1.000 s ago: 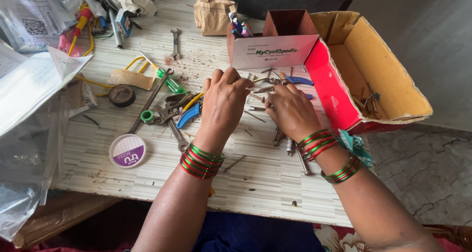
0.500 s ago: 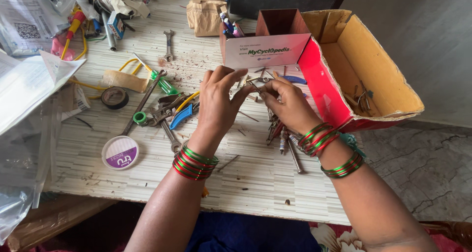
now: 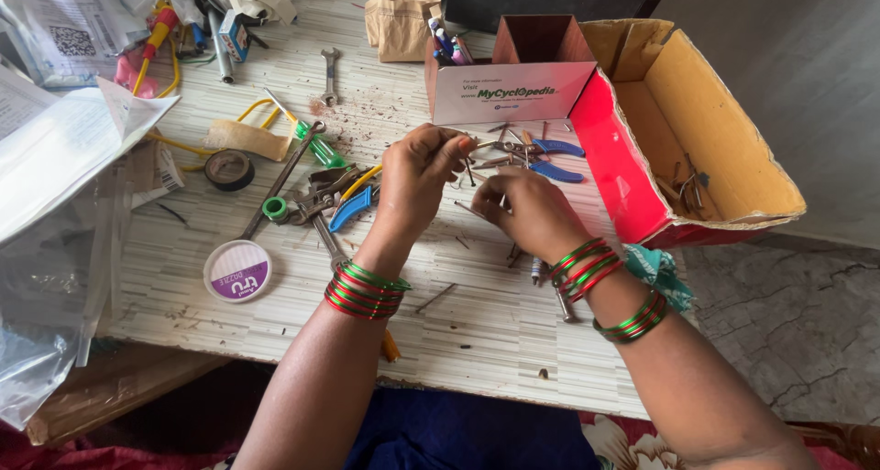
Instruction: The person sorts various hardware items like spark plugs and wires on a desk, using pliers to handle small components. They move items between the table and a cardboard box while organizing the scattered tools.
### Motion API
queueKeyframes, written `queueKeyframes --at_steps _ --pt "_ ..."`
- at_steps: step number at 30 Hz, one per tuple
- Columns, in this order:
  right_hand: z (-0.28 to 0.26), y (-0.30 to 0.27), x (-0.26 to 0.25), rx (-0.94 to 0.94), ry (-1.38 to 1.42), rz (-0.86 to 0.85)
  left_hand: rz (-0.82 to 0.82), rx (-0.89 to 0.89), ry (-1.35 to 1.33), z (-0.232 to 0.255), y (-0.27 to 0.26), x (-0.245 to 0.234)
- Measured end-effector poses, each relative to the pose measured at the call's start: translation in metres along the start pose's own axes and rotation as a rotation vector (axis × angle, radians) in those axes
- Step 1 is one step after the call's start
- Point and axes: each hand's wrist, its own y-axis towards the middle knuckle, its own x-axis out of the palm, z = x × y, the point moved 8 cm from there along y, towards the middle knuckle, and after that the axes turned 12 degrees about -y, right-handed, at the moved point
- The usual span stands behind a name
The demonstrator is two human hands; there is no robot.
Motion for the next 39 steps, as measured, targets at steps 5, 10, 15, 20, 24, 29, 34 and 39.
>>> queueKeyframes --at_steps 5,10,15,20,24,29,34,39 --pt "-0.021 -0.008 -0.009 -0.136 -0.167 0.126 -0.039 -0.067 -0.341 0.0 -0.002 0.005" --pt "-0.021 -0.011 -0.001 -0.174 -0.223 0.151 0.023 0.203 0.265 0.031 -0.01 0.003" --pt "-0.006 -0.004 -0.002 -0.2 -0.123 0.208 0.031 0.374 0.679 0.05 -0.017 0.001" --pt "0.022 0.0 -0.023 -0.058 0.154 0.266 0.011 0.209 1.047 0.054 -0.014 -0.015" --pt "0.023 -0.006 -0.041 -0.111 0.168 0.339 0.0 0.039 1.191 0.066 -0.021 -0.032" --pt "0.027 -0.007 -0.043 -0.076 0.22 0.295 -0.275 -0.141 1.36 0.067 -0.038 -0.023" --pt "0.025 -0.011 -0.044 -0.153 0.196 0.338 -0.224 0.04 1.42 0.073 -0.044 -0.033" --pt "0.032 -0.003 -0.033 -0.109 0.367 0.249 -0.048 0.097 1.501 0.095 -0.032 -0.081"
